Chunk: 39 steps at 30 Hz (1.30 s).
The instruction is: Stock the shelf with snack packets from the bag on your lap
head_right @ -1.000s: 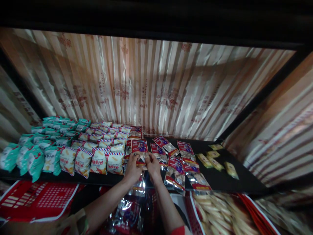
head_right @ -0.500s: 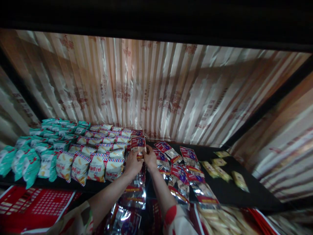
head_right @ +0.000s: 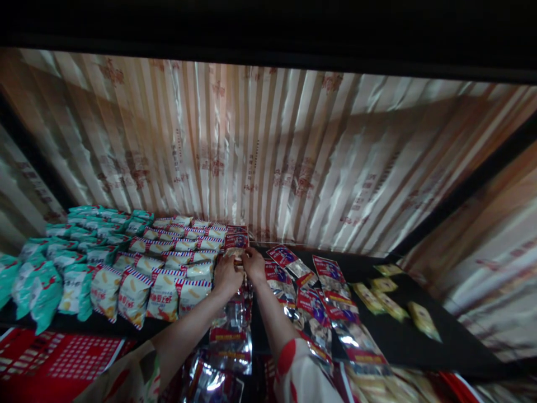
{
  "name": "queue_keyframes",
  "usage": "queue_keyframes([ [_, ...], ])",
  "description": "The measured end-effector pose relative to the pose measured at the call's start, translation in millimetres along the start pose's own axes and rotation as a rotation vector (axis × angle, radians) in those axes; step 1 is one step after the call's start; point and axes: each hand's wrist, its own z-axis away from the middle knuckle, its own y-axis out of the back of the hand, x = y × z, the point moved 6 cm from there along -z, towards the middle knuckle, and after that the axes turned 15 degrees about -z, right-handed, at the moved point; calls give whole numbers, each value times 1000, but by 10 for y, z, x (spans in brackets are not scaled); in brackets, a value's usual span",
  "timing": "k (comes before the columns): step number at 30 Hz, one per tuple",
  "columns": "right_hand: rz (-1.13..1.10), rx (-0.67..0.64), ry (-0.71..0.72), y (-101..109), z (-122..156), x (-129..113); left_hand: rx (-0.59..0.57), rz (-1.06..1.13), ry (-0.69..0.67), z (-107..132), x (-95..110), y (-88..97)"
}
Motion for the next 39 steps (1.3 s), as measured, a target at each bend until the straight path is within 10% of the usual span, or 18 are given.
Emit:
queue_keyframes([
  [39,380,-74,133,-194,-111,-61,-43,-44,8,-271,-95,-179],
])
